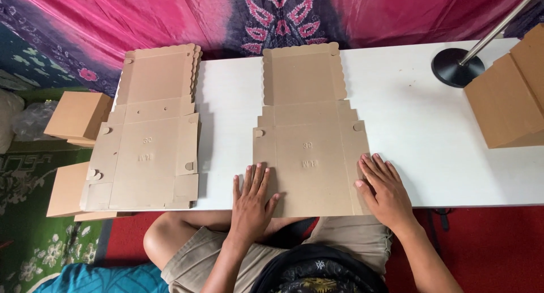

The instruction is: Folding flat cardboard sheets into boxes and stacking them on a table

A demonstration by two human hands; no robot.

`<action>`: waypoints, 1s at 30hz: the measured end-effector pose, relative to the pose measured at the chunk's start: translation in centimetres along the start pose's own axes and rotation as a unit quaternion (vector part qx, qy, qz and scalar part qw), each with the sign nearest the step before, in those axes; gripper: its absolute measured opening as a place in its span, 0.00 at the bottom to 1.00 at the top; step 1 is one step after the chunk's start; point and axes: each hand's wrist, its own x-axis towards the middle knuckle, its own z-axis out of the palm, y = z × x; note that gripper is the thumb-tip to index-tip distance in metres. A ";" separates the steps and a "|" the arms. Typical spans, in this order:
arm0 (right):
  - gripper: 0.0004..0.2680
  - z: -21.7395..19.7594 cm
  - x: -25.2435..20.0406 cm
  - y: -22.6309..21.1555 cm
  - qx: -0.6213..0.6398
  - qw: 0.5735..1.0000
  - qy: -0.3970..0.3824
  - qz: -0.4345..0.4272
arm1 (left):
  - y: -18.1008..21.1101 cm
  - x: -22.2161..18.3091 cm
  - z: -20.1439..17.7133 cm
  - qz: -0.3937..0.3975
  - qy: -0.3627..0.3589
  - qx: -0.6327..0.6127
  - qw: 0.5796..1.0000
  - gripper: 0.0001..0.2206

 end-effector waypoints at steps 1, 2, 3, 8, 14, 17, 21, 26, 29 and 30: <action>0.20 0.1 -0.2 0.1 0.000 1.000 -0.003 0.001 | 0.2 -0.1 -0.6 -0.001 -0.002 -0.002 1.000 0.30; 0.20 0.3 -0.5 0.2 0.007 1.000 0.008 0.024 | 0.4 -0.1 -1.2 -0.035 -0.041 -0.048 0.997 0.31; 0.21 0.6 -0.3 0.2 0.014 0.999 0.022 0.047 | 0.3 0.2 -1.8 -0.066 -0.077 -0.091 0.991 0.31; 0.21 -0.2 -0.1 -0.5 0.056 0.996 0.023 0.061 | 0.3 -1.1 -1.4 -0.060 -0.047 -0.096 0.992 0.30; 0.21 0.6 -0.1 -0.1 -0.035 0.996 -0.032 0.069 | 1.0 -0.8 -1.4 -0.066 -0.097 -0.031 0.993 0.29; 0.22 0.4 0.2 0.0 -0.035 0.995 -0.052 0.084 | 1.2 -0.5 -1.7 -0.077 -0.119 -0.021 0.990 0.29; 0.22 0.0 0.2 0.1 0.000 0.993 -0.070 0.100 | 1.1 -0.6 -1.7 -0.082 -0.133 -0.020 0.988 0.29; 0.21 -2.3 -1.4 -0.4 0.164 0.978 0.049 0.123 | -0.9 -2.6 -1.4 -0.037 -0.015 -0.109 0.993 0.35; 0.23 -1.7 -3.1 -0.1 0.143 0.984 0.077 0.079 | -1.6 -3.9 -1.2 -0.006 0.014 -0.113 0.993 0.41; 0.25 -1.4 -3.6 -0.2 0.109 0.990 0.081 0.037 | -1.7 -4.2 -1.0 0.017 0.024 -0.090 0.995 0.44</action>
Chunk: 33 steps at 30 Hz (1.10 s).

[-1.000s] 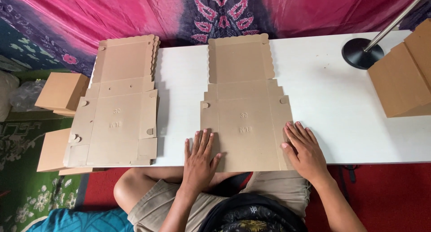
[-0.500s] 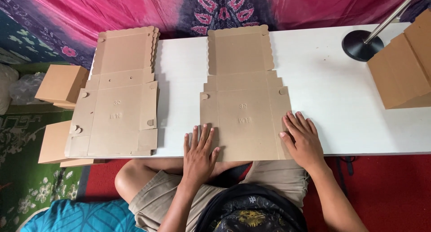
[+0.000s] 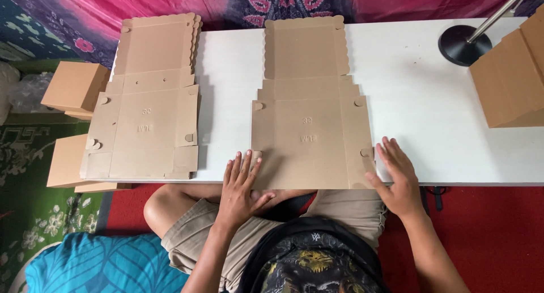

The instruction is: Folding flat cardboard sheets into boxes and stacking them on a table

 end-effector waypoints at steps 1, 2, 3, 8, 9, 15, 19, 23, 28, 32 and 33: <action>0.25 0.3 -0.3 0.2 -0.001 1.000 -0.001 0.002 | -0.1 -0.1 0.4 0.000 -0.002 -0.002 1.000 0.44; 0.27 0.5 -0.7 0.5 -0.064 0.997 -0.011 -0.052 | -0.2 -0.2 0.7 0.016 0.006 0.029 0.999 0.43; 0.30 0.8 -0.9 0.8 -0.127 0.986 -0.019 -0.106 | -0.3 -0.1 1.1 0.033 0.015 0.060 0.998 0.42; 0.28 -0.2 -0.9 1.0 -0.169 0.972 -0.064 -0.150 | -0.6 -0.2 0.7 0.033 -0.009 0.067 0.997 0.35; 0.27 -0.3 -0.9 1.0 -0.173 0.969 -0.074 -0.161 | -0.7 -0.2 0.6 0.024 -0.018 0.066 0.997 0.35; 0.19 -0.2 -0.6 3.2 -0.057 0.992 -0.092 -0.068 | -1.2 1.4 0.0 -0.053 0.009 -0.046 0.997 0.19; 0.05 -0.8 2.0 1.5 0.011 0.996 -0.084 -0.016 | -1.7 3.1 -0.4 -0.082 0.029 -0.108 0.990 0.10; 0.09 -0.2 3.2 1.5 0.072 0.996 -0.040 0.027 | -2.5 4.8 -0.2 -0.135 0.017 -0.127 0.983 0.17; 0.14 0.0 2.8 1.4 0.085 0.996 -0.012 0.028 | -2.0 5.2 -1.0 -0.153 0.010 -0.129 0.980 0.22; 0.05 -0.1 1.4 1.2 0.061 0.998 -0.013 -0.005 | -1.0 4.0 -2.3 -0.114 0.041 -0.168 0.978 0.02; 0.04 -0.1 1.0 1.0 0.039 0.999 -0.019 -0.016 | -0.6 3.7 -2.7 -0.093 0.058 -0.168 0.980 0.05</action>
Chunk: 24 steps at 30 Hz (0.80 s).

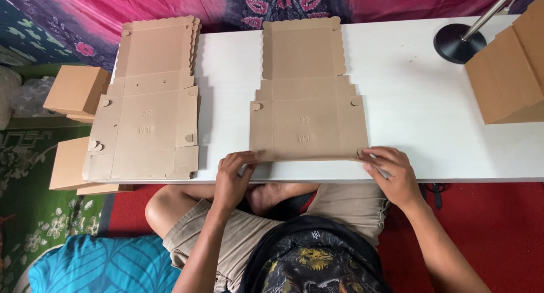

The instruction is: Folding flat cardboard sheets into boxes and stacking them on a table

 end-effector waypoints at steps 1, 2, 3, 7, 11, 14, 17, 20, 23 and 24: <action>0.04 0.4 -0.6 0.4 0.000 1.000 0.002 -0.003 | -0.3 -0.4 -0.3 0.002 0.003 0.001 1.000 0.05; 0.09 0.7 -1.4 0.9 -0.043 0.998 0.002 -0.047 | -0.5 -0.8 -0.5 0.008 -0.004 0.021 1.000 0.10; 0.15 1.1 -2.2 1.3 -0.086 0.992 0.003 -0.090 | -0.8 -1.3 -0.8 0.015 -0.011 0.042 0.999 0.14; 0.17 0.8 -3.1 -0.7 -0.138 0.983 -0.012 -0.119 | -0.9 -1.4 -2.2 0.018 -0.053 0.155 0.986 0.14; 0.15 0.3 -0.9 -3.4 -0.138 0.987 -0.049 -0.066 | 0.6 -1.4 -2.8 -0.001 -0.082 0.194 0.978 0.21; 0.01 0.4 3.1 -7.8 0.088 0.996 -0.010 0.007 | 1.9 -1.7 -0.9 0.003 -0.081 0.150 0.985 0.21; 0.14 3.8 6.5 -11.2 0.300 0.952 0.013 0.060 | 1.4 -2.8 2.0 0.035 -0.052 0.155 0.986 0.23; 0.19 9.6 7.7 -9.9 0.297 0.950 -0.009 0.100 | 1.5 -3.1 3.1 0.049 -0.010 0.173 0.984 0.21; 0.19 10.6 8.4 -10.5 0.289 0.951 -0.056 0.094 | 1.7 -3.3 3.5 0.030 -0.006 0.157 0.987 0.21; 0.19 10.3 8.6 -11.3 0.315 0.945 -0.063 0.061 | 1.6 -3.4 3.6 0.028 -0.004 0.156 0.987 0.21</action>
